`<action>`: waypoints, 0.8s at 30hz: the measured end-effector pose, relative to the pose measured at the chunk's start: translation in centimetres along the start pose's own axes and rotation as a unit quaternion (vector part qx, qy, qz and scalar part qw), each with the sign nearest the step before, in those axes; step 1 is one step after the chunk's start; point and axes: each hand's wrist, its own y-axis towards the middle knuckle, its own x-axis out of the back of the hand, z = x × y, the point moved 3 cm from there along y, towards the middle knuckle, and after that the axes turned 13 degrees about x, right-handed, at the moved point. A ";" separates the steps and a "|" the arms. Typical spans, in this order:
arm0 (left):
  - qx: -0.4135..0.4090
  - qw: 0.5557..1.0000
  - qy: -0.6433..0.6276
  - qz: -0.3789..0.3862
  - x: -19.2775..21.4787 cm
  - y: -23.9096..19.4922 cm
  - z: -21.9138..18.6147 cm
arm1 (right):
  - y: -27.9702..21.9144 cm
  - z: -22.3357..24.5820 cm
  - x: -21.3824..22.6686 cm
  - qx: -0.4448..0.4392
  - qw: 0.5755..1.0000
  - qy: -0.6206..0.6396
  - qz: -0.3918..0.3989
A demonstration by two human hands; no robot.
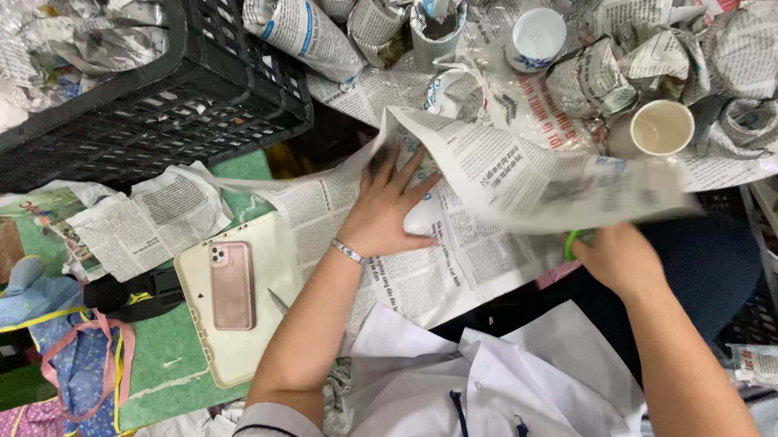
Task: The person cuts newspaper sheets into strips using scissors, then rolls each strip tightly around a cylindrical cup to form a tube. The finished tubes are placed into a nearby black crate.
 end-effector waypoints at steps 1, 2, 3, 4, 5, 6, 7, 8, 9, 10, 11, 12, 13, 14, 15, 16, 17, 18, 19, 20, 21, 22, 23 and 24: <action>0.005 1.000 -0.011 -0.012 -0.1 0.3 0.0 | -0.9 0.3 0.8 0.002 0.999 0.000 -0.035; 0.011 0.999 -0.023 -0.025 -0.1 0.6 -0.1 | -2.3 0.8 1.5 0.015 0.998 0.001 -0.065; 0.018 0.999 -0.035 -0.038 -0.1 0.9 -0.1 | -4.1 1.4 2.1 0.027 0.995 0.003 -0.096; 0.025 0.999 -0.031 -0.028 -0.1 1.2 0.0 | -6.0 2.1 2.2 0.039 0.991 0.005 -0.125; 0.033 0.999 -0.027 -0.018 -0.1 1.5 0.0 | -7.7 2.6 1.4 0.002 0.988 0.116 -0.103; 0.042 0.999 -0.022 -0.007 0.0 1.7 0.2 | -9.7 3.2 0.5 -0.036 0.970 0.227 -0.079; 0.040 0.999 -0.016 -0.002 0.0 1.9 0.3 | -11.2 4.2 -1.2 -0.033 0.935 0.352 -0.017; 0.038 0.999 -0.009 0.004 0.1 2.0 0.5 | -12.2 5.4 -3.0 -0.031 0.880 0.472 0.045; 0.036 0.999 -0.001 0.010 0.1 2.1 0.8 | -13.1 6.2 -4.2 -0.005 0.868 0.485 0.106; 0.040 0.999 -0.016 0.019 0.1 2.3 1.1 | -13.9 6.9 -5.3 0.020 0.851 0.498 0.164; 0.045 0.998 -0.031 0.029 0.2 2.4 1.6 | -14.5 7.5 -6.1 0.045 0.831 0.508 0.221; 0.048 0.997 -0.047 0.038 0.0 2.6 2.0 | -14.8 7.2 -6.7 -0.033 0.817 0.523 0.240; 0.042 0.997 -0.055 0.030 -0.1 2.7 2.3 | -14.7 6.8 -7.3 -0.111 0.797 0.535 0.258; 0.036 0.997 -0.064 0.020 -0.3 2.8 2.5 | -14.6 6.3 -7.6 -0.187 0.772 0.542 0.274; 0.031 0.997 -0.073 0.010 -0.4 2.8 2.7 | -14.2 6.2 -7.5 -0.190 0.776 0.529 0.287; 0.044 0.997 -0.064 0.016 -0.6 2.7 3.1 | -13.5 6.1 -7.6 -0.192 0.779 0.516 0.298; 0.057 0.997 -0.055 0.022 -0.8 2.6 3.5 | -13.2 6.3 -7.6 -0.194 0.783 0.503 0.310; 0.068 0.996 -0.047 0.028 -1.0 2.7 3.8 | -12.9 6.6 -7.6 -0.187 0.775 0.518 0.310; 0.057 0.997 -0.057 0.018 -1.0 2.7 4.1 | -12.5 7.1 -7.7 -0.180 0.768 0.531 0.310; 0.047 0.997 -0.069 0.007 -1.0 2.7 4.3 | -12.3 7.3 -7.6 -0.173 0.761 0.543 0.311; 0.037 0.996 -0.081 -0.004 -1.0 2.7 4.4 | -12.0 7.5 -7.7 -0.174 0.769 0.528 0.316; 0.047 0.995 -0.089 0.010 -1.2 2.7 4.7 | -11.9 7.8 -8.0 -0.176 0.775 0.514 0.323; 0.056 0.993 -0.097 0.024 -1.4 2.8 5.0 | -12.0 8.0 -8.1 -0.178 0.782 0.499 0.329; 0.065 0.992 -0.102 0.037 -1.3 3.0 5.3 | -11.9 8.3 -8.2 -0.178 0.786 0.494 0.326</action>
